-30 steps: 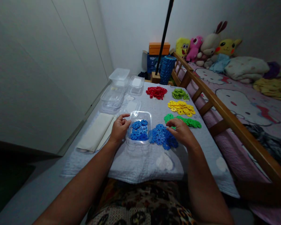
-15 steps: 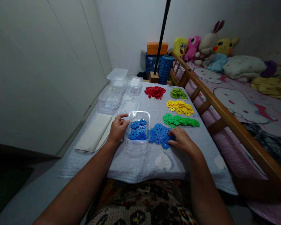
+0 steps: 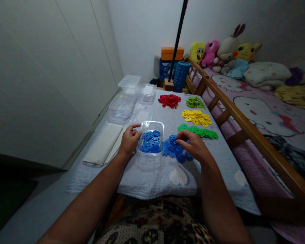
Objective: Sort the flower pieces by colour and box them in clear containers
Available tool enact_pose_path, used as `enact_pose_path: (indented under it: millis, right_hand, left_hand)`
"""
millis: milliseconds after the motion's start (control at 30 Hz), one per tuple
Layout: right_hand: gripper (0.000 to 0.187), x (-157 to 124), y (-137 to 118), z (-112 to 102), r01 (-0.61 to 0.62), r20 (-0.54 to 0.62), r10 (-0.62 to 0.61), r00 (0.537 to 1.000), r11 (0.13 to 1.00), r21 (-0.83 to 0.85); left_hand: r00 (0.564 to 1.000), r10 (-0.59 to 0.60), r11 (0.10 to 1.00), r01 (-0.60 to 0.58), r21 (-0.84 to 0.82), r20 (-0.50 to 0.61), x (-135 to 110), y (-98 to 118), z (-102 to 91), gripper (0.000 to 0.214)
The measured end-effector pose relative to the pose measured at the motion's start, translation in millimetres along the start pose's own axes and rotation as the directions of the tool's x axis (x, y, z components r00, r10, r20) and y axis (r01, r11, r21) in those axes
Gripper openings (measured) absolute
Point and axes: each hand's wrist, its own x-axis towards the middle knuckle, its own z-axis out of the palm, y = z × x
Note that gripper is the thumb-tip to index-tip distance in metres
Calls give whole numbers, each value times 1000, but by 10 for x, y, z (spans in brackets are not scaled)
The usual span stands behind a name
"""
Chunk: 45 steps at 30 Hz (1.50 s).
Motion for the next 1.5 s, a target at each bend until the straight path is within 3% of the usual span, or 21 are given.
enact_pose_path:
  millis: [100, 267, 467, 633, 800, 1000, 1133, 1300, 1500]
  right_hand:
    - [6, 139, -192, 201, 64, -21, -65, 998, 996, -64]
    - [14, 312, -324, 538, 118, 51, -107, 993, 920, -373]
    - [18, 357, -321, 683, 140, 113, -96, 989, 850, -508]
    - [21, 343, -232, 591, 121, 50, -110, 993, 884, -452]
    - [21, 319, 48, 282, 59, -117, -111, 987, 923, -380]
    - [17, 151, 456, -54, -124, -145, 57, 988, 851, -511]
    - [20, 8, 603, -75, -191, -132, 140, 981, 796, -575]
    - [18, -57, 628, -15, -183, -125, 135, 983, 775, -604]
    - [9, -31, 602, -64, -144, -92, 113, 989, 841, -521]
  left_hand:
    - [1000, -1, 1000, 1, -4, 2, 1, -6, -2, 42]
    - [1000, -12, 1000, 12, -10, -1, 3, -9, -2, 42]
    - [1000, -7, 1000, 7, -1, -1, 5, -2, 1, 42]
    - [1000, -2, 1000, 2, 5, 3, 11, -8, -2, 42]
    - [1000, -1, 1000, 1, 12, 9, 11, -21, -4, 42]
    - [1000, -1, 1000, 1, 13, 0, 3, -21, -1, 43]
    - [1000, -1, 1000, 1, 11, 3, 6, -22, 1, 43]
    - [1000, 1, 1000, -1, 5, 7, 4, -16, 3, 42]
    - [1000, -9, 1000, 9, -12, -9, -8, 19, 3, 43]
